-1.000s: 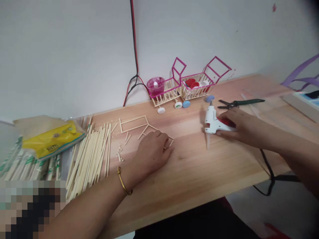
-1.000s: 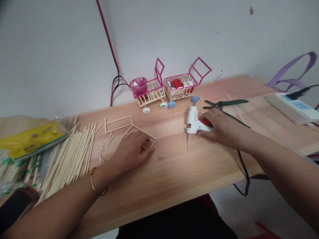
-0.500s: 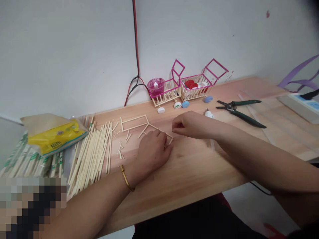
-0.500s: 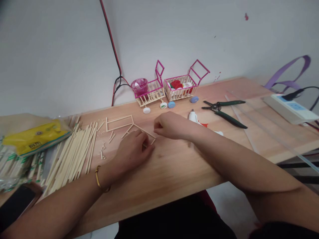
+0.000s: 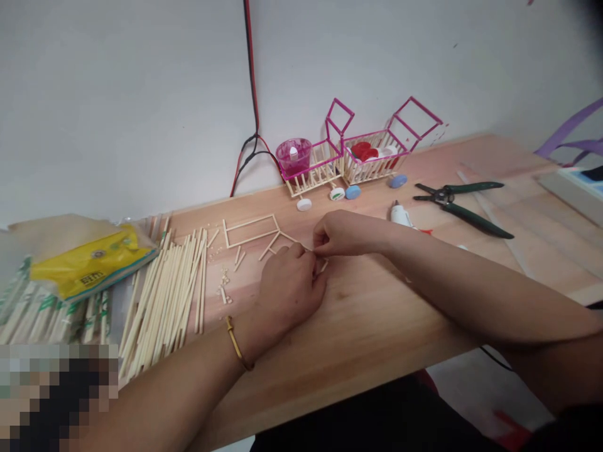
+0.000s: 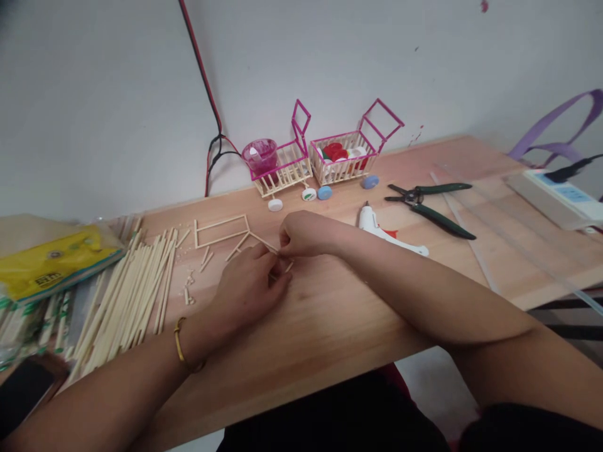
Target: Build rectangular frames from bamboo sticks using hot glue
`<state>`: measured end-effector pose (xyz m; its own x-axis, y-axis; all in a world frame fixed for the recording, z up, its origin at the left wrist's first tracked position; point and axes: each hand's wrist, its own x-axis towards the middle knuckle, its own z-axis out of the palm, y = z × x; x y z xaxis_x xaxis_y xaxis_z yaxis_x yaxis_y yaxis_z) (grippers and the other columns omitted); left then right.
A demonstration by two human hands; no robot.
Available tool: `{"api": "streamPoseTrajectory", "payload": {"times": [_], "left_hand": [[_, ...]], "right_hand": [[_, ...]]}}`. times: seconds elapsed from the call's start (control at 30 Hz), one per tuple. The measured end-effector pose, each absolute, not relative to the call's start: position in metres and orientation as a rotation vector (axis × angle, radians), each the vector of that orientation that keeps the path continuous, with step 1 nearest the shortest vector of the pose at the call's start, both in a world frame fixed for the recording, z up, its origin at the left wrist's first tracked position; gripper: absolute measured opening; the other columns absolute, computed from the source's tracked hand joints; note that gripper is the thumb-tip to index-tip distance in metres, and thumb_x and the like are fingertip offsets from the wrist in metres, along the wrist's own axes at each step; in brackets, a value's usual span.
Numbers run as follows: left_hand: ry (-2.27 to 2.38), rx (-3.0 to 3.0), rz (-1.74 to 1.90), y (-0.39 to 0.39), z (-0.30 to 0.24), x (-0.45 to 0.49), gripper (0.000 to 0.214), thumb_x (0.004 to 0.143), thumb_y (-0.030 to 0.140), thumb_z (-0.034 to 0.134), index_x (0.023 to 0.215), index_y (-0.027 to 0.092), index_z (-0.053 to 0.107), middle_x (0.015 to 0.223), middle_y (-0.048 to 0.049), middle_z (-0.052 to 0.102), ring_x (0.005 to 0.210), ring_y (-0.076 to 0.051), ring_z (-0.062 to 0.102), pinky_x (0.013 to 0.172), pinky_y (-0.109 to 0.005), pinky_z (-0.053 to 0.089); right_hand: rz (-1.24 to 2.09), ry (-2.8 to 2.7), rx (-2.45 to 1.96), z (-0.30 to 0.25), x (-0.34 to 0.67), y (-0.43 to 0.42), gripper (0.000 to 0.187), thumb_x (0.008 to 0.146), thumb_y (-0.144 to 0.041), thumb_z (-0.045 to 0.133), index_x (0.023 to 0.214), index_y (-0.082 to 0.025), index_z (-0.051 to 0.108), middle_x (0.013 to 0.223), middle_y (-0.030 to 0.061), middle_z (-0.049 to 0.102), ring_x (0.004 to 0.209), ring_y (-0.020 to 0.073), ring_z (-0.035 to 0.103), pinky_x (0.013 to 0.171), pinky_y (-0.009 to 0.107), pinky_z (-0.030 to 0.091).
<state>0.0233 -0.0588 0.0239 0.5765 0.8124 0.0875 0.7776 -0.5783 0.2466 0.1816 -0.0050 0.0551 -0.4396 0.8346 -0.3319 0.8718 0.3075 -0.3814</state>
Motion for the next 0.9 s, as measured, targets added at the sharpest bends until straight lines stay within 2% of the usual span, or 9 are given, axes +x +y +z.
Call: {"api": "streamPoseTrajectory", "payload": {"times": [0.9], "left_hand": [[1.370,2.605,0.218,-0.0578,0.0277,0.0257,0.018,0.083,0.030,0.049,0.074,0.019,0.060,0.082,-0.0062,0.059,0.082,-0.022,0.053,0.069,-0.036,0.042]], "right_hand": [[-0.773,2.514,1.578,0.0541,0.1821,-0.0038,0.018,0.068,-0.025,0.058,0.072,-0.016,0.072,0.070,0.0051,0.070,0.065,0.0158,0.060,0.055,0.024,0.038]]}}
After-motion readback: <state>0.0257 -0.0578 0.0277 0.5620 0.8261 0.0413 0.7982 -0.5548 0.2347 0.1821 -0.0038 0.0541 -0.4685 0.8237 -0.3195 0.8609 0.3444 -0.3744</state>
